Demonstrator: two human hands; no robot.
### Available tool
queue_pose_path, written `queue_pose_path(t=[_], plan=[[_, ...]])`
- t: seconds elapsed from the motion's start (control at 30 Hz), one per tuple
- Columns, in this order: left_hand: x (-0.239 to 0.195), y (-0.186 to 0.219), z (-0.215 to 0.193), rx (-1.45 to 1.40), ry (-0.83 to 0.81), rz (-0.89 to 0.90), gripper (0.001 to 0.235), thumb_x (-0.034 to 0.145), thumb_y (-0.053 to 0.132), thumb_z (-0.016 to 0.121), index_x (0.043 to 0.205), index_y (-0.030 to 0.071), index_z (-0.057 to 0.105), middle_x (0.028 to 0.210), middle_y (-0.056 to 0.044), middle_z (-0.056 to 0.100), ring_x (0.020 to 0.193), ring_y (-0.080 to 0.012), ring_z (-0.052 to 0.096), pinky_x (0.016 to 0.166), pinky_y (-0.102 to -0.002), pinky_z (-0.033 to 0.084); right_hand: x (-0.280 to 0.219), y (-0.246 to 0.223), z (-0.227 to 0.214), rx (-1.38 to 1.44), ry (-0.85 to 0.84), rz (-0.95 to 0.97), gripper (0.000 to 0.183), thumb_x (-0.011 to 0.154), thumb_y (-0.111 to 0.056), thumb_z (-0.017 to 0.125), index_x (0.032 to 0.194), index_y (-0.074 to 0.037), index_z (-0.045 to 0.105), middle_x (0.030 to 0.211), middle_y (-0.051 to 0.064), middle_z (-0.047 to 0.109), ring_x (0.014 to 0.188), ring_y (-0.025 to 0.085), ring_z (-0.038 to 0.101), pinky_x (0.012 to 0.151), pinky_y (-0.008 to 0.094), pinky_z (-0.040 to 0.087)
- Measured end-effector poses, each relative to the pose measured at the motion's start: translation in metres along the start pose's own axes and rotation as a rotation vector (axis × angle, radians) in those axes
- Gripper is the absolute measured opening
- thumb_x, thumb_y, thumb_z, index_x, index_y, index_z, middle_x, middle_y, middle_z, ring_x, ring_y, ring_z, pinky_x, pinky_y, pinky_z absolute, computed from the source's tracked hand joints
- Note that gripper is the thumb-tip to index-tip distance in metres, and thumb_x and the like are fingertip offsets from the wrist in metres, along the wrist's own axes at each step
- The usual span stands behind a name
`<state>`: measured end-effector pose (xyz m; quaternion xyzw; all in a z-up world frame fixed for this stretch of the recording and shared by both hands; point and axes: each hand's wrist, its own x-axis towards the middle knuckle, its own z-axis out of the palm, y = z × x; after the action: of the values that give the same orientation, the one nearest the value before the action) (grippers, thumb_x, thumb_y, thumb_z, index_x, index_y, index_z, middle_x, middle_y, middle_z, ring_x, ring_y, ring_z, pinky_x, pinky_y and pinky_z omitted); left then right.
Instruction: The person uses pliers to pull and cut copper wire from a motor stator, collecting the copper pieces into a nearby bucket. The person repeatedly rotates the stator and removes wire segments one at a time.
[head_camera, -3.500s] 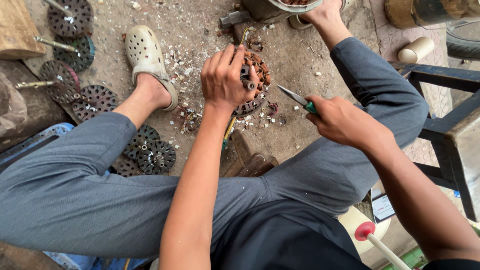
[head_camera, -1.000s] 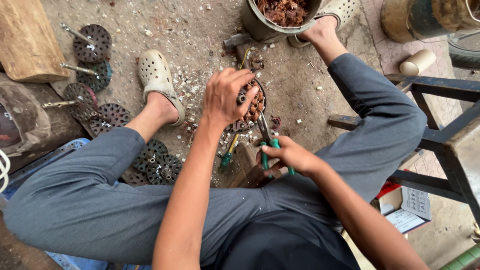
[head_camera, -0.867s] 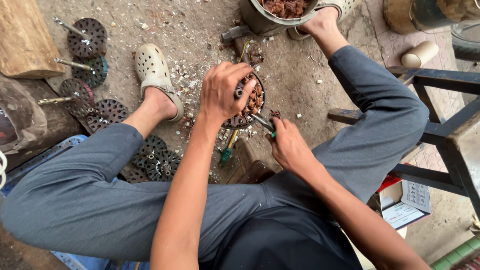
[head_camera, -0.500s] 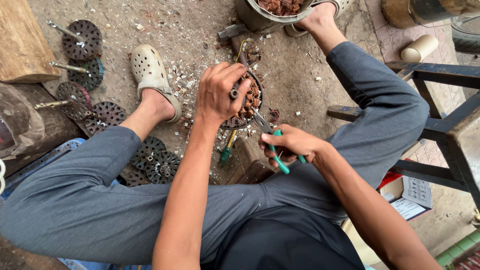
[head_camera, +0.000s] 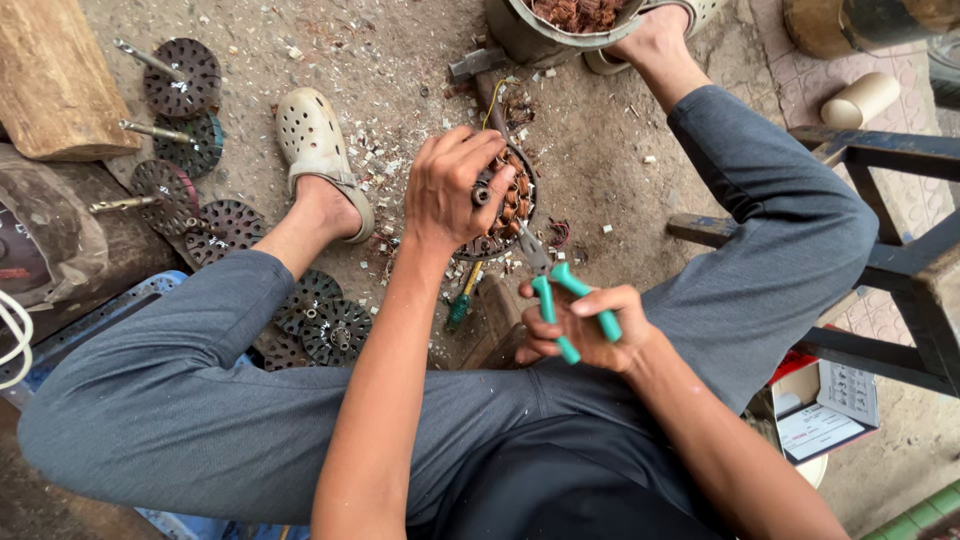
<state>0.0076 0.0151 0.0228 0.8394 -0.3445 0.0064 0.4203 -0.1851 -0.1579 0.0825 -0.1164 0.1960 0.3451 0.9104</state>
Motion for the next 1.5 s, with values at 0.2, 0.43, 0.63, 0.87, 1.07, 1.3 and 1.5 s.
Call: queue_pose_path(t=[0.2, 0.43, 0.63, 0.87, 1.07, 1.3, 1.5], plan=[[0.001, 0.007, -0.003, 0.007, 0.007, -0.005, 0.038, 0.098, 0.032, 0.061, 0.108, -0.001, 0.077, 0.116, -0.015, 0.076, 0.106, -0.0308, 0.069, 0.089, -0.043, 0.052, -0.009, -0.008, -0.013, -0.074, 0.320, 0.118, 0.054, 0.073, -0.003, 0.070, 0.124, -0.008, 0.054, 0.082, 0.006, 0.051, 0.058, 0.012, 0.046, 0.043, 0.026, 0.037], [0.002, 0.008, -0.001, -0.001, 0.053, -0.023, 0.035, 0.094, 0.028, 0.062, 0.108, -0.001, 0.077, 0.117, -0.015, 0.076, 0.106, -0.0327, 0.068, 0.090, -0.044, 0.051, 0.003, -0.009, -0.008, -2.047, 0.930, 0.093, 0.036, 0.069, -0.023, 0.074, 0.100, -0.010, 0.061, 0.074, 0.012, 0.067, 0.062, 0.029, 0.065, 0.059, 0.044, 0.051], [0.000, 0.010, -0.003, 0.007, 0.060, 0.005, 0.034, 0.095, 0.027, 0.062, 0.108, -0.001, 0.077, 0.117, -0.014, 0.076, 0.108, -0.0336, 0.068, 0.094, -0.045, 0.051, -0.006, -0.024, -0.014, -1.934, 0.699, -0.226, 0.038, 0.064, -0.016, 0.073, 0.100, -0.009, 0.064, 0.081, 0.009, 0.064, 0.064, 0.027, 0.061, 0.053, 0.043, 0.049], [-0.005, 0.008, 0.001, 0.037, 0.074, 0.020, 0.037, 0.096, 0.029, 0.061, 0.111, -0.001, 0.077, 0.119, -0.015, 0.076, 0.112, -0.0342, 0.067, 0.097, -0.046, 0.051, -0.019, 0.008, -0.013, 0.177, 0.233, 0.044, 0.041, 0.066, -0.007, 0.062, 0.105, -0.009, 0.049, 0.077, -0.002, 0.044, 0.057, 0.008, 0.040, 0.044, 0.022, 0.032], [-0.007, 0.005, 0.002, -0.029, 0.062, -0.003, 0.036, 0.097, 0.028, 0.060, 0.110, 0.000, 0.077, 0.118, -0.014, 0.076, 0.113, -0.0343, 0.069, 0.096, -0.045, 0.051, -0.021, 0.022, 0.010, 0.305, 0.130, 0.031, 0.039, 0.067, -0.010, 0.061, 0.102, -0.009, 0.044, 0.076, 0.002, 0.043, 0.059, 0.014, 0.044, 0.046, 0.028, 0.037], [-0.004, 0.004, 0.003, -0.010, 0.082, 0.003, 0.040, 0.094, 0.032, 0.059, 0.108, -0.001, 0.077, 0.115, -0.015, 0.076, 0.107, -0.0341, 0.069, 0.090, -0.044, 0.052, -0.010, -0.004, 0.010, -1.520, 0.559, 0.323, 0.027, 0.079, -0.019, 0.062, 0.096, -0.001, 0.075, 0.082, 0.016, 0.077, 0.072, 0.026, 0.074, 0.070, 0.038, 0.059], [-0.001, 0.007, 0.006, 0.040, 0.065, 0.046, 0.040, 0.098, 0.033, 0.061, 0.111, -0.001, 0.076, 0.118, -0.016, 0.075, 0.106, -0.0310, 0.068, 0.092, -0.044, 0.052, -0.006, -0.004, 0.005, -1.524, 0.621, 0.116, 0.046, 0.080, -0.009, 0.058, 0.125, 0.002, 0.057, 0.100, 0.023, 0.070, 0.089, 0.034, 0.072, 0.083, 0.043, 0.057]])
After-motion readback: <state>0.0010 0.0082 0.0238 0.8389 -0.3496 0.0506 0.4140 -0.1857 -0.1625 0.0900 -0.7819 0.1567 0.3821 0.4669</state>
